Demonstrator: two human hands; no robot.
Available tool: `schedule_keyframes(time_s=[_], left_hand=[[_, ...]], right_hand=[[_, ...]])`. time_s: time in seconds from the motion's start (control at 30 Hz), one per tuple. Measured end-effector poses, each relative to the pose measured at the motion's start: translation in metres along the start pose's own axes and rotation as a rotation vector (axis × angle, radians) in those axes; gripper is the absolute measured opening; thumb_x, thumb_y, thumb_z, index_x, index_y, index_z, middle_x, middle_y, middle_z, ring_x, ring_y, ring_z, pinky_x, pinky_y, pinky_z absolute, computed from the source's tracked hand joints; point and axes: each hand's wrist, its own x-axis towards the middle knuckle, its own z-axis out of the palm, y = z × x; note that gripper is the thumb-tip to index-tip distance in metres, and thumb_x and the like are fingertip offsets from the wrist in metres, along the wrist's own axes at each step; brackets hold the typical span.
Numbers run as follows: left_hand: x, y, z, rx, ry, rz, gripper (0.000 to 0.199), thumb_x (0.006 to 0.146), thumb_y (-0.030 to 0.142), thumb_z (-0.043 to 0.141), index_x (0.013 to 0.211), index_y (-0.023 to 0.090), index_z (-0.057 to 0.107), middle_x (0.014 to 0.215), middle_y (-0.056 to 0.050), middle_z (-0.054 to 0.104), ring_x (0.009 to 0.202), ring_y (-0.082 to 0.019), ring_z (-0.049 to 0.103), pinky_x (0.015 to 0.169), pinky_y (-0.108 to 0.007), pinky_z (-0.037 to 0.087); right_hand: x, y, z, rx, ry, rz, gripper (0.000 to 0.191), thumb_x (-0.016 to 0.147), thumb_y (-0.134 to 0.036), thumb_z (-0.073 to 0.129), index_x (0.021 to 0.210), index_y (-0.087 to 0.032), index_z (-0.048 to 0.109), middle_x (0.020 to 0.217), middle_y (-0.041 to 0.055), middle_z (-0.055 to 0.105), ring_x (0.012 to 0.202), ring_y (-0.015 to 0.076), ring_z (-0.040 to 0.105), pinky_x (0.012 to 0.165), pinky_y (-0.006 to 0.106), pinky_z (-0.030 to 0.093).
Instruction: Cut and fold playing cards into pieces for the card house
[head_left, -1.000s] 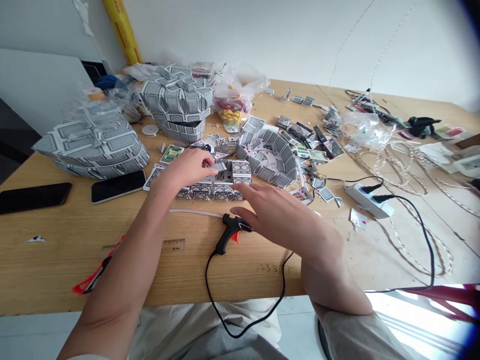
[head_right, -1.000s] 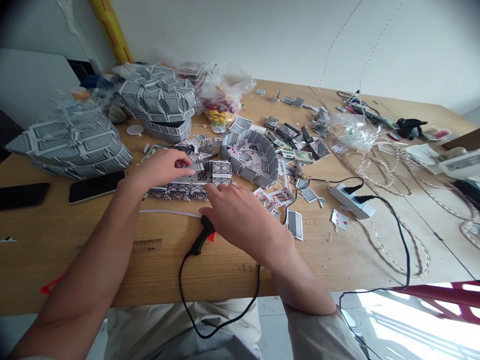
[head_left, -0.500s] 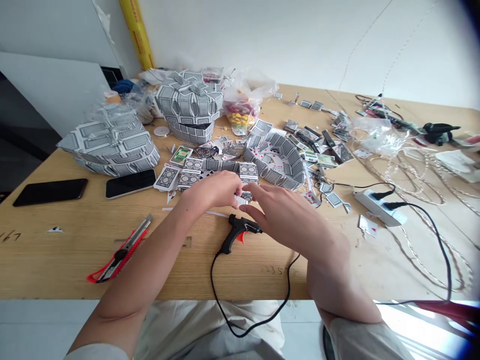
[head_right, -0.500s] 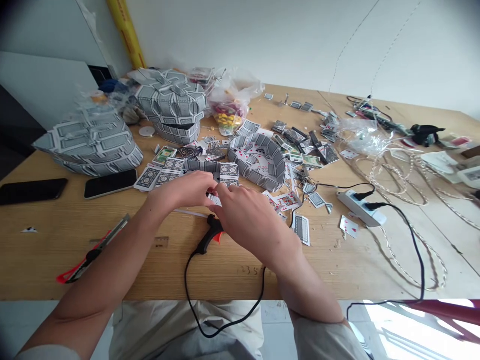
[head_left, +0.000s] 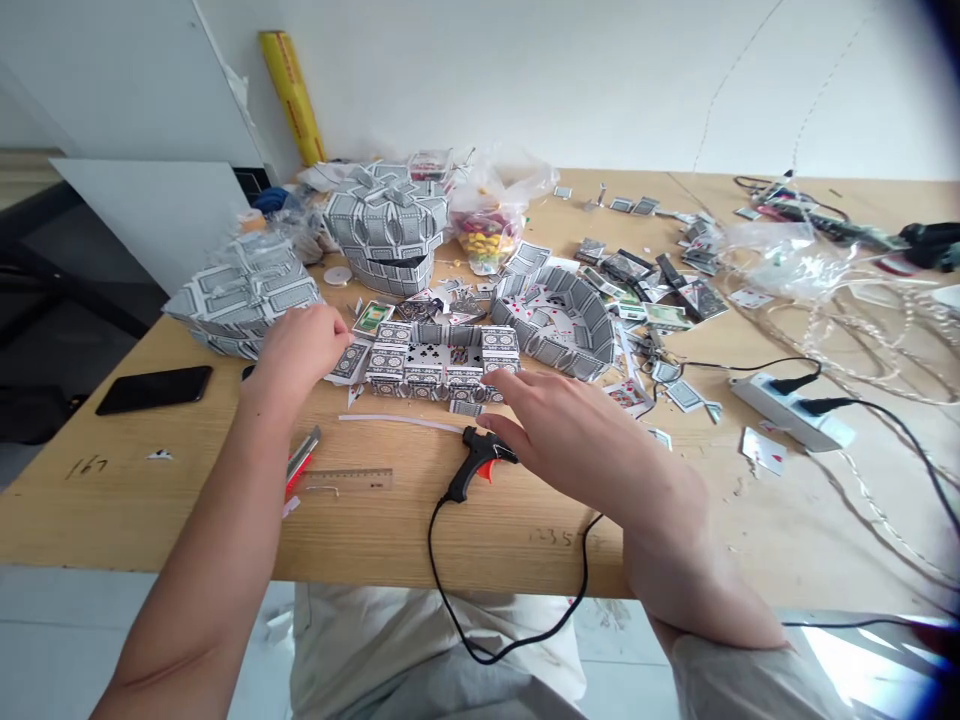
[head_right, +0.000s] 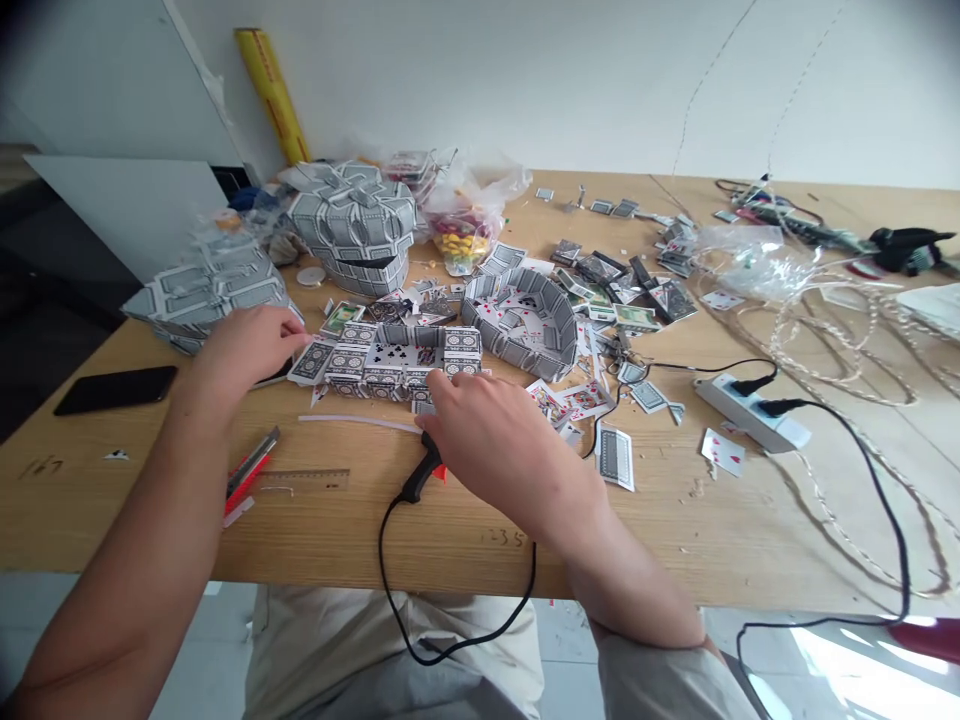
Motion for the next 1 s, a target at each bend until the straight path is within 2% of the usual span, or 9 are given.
schedule_keyframes(time_s=[0.13, 0.23, 0.47, 0.67, 1.0], left_hand=[[0.010, -0.015, 0.024, 0.131, -0.140, -0.117, 0.037, 0.096, 0.049, 0.065, 0.105, 0.018, 0.082, 0.113, -0.020, 0.082, 0.111, -0.041, 0.076, 0.091, -0.043, 0.057], [0.014, -0.013, 0.039, 0.155, -0.150, -0.113, 0.053, 0.095, 0.059, 0.061, 0.112, 0.013, 0.082, 0.119, -0.026, 0.080, 0.115, -0.044, 0.075, 0.091, -0.044, 0.058], [0.019, -0.010, 0.059, 0.190, -0.166, -0.141, 0.060, 0.093, 0.053, 0.063, 0.125, 0.005, 0.079, 0.134, -0.033, 0.074, 0.123, -0.046, 0.073, 0.094, -0.045, 0.059], [0.019, -0.014, 0.064, 0.189, -0.170, -0.173, 0.063, 0.093, 0.057, 0.062, 0.127, 0.006, 0.079, 0.133, -0.033, 0.074, 0.121, -0.046, 0.074, 0.092, -0.046, 0.060], [0.016, -0.016, 0.057, 0.134, -0.131, -0.189, 0.054, 0.090, 0.057, 0.064, 0.114, 0.011, 0.080, 0.125, -0.030, 0.078, 0.117, -0.046, 0.075, 0.086, -0.044, 0.059]], right_hand=[[-0.008, -0.004, -0.004, -0.004, 0.048, -0.079, 0.021, 0.113, -0.035, 0.056, 0.117, -0.017, 0.066, 0.093, 0.0089, 0.079, 0.087, 0.0328, 0.081, 0.062, 0.037, 0.045], [-0.014, -0.006, -0.005, -0.005, 0.080, -0.129, 0.019, 0.112, -0.035, 0.058, 0.112, -0.018, 0.065, 0.091, 0.0073, 0.079, 0.082, 0.0322, 0.080, 0.059, 0.038, 0.042], [-0.021, -0.008, 0.001, 0.056, 0.112, -0.220, 0.019, 0.112, -0.035, 0.058, 0.114, -0.017, 0.063, 0.093, 0.0070, 0.079, 0.084, 0.0292, 0.079, 0.063, 0.038, 0.044], [-0.025, -0.008, 0.003, 0.071, 0.223, -0.256, 0.016, 0.108, -0.033, 0.065, 0.109, -0.017, 0.064, 0.089, 0.0063, 0.079, 0.081, 0.0264, 0.078, 0.062, 0.037, 0.041], [-0.024, -0.006, 0.004, 0.069, 0.217, -0.253, 0.016, 0.108, -0.033, 0.065, 0.108, -0.017, 0.063, 0.085, 0.0055, 0.077, 0.077, 0.0262, 0.077, 0.061, 0.036, 0.039]])
